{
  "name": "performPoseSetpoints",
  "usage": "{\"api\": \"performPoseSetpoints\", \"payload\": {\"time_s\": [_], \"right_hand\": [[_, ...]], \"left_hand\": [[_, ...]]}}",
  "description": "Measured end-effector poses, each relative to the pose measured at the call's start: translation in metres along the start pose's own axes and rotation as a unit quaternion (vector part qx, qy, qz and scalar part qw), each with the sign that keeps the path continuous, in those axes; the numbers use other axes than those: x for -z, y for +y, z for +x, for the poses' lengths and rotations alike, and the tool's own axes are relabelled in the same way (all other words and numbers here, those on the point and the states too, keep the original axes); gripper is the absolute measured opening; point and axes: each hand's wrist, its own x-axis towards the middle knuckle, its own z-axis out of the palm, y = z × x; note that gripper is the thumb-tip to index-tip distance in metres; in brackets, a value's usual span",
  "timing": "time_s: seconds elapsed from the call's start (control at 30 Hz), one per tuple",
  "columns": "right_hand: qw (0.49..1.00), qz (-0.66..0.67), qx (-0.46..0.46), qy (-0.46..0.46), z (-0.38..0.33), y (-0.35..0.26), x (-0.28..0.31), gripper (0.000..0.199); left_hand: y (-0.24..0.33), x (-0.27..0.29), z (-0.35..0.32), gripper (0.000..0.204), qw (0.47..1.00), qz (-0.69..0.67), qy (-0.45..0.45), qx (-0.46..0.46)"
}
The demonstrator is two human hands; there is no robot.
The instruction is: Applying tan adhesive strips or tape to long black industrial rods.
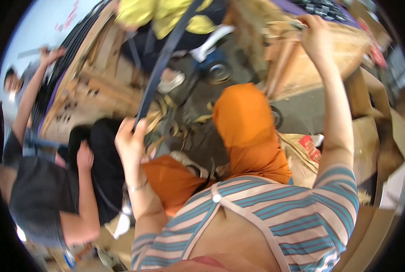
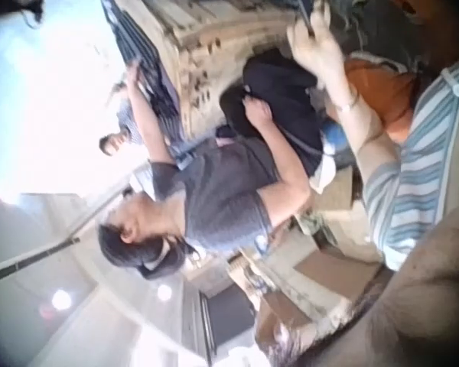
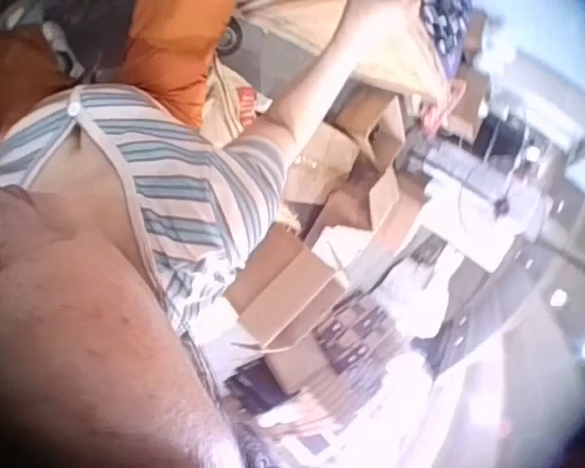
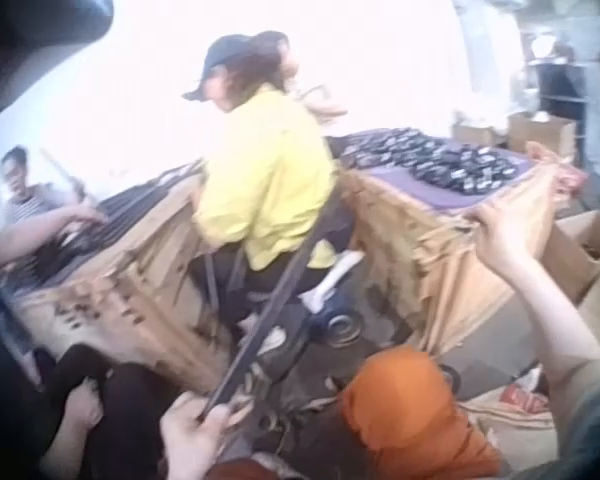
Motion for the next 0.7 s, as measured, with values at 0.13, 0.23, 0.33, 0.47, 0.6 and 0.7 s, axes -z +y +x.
{"api": "performPoseSetpoints", "payload": {"time_s": [0.13,0.23,0.33,0.47,0.6,0.7], "right_hand": [[0.883,0.386,0.027,-0.266,-0.026,-0.112,-0.011,0.025],[0.793,0.47,0.192,-0.337,-0.037,-0.201,-0.042,0.042],[0.597,0.637,0.131,-0.471,-0.051,-0.252,-0.071,0.05],[0.403,0.718,0.016,-0.567,-0.049,-0.274,-0.088,0.043],[0.473,0.691,-0.038,-0.545,-0.044,-0.283,-0.092,0.018],[0.447,0.697,-0.074,-0.556,-0.044,-0.286,-0.091,0.014]], "left_hand": [[0.006,-0.002,0.007,0.025,0.972,-0.167,-0.084,0.142],[0.002,0.009,0.006,0.031,0.912,-0.323,-0.122,0.22],[-0.003,0.011,0.007,0.029,0.894,-0.394,-0.099,0.187],[-0.004,0.02,0.009,0.029,0.871,-0.446,-0.082,0.189],[-0.012,0.029,0.01,0.03,0.854,-0.478,-0.062,0.199],[-0.013,0.033,0.007,0.029,0.844,-0.491,-0.029,0.214]]}}
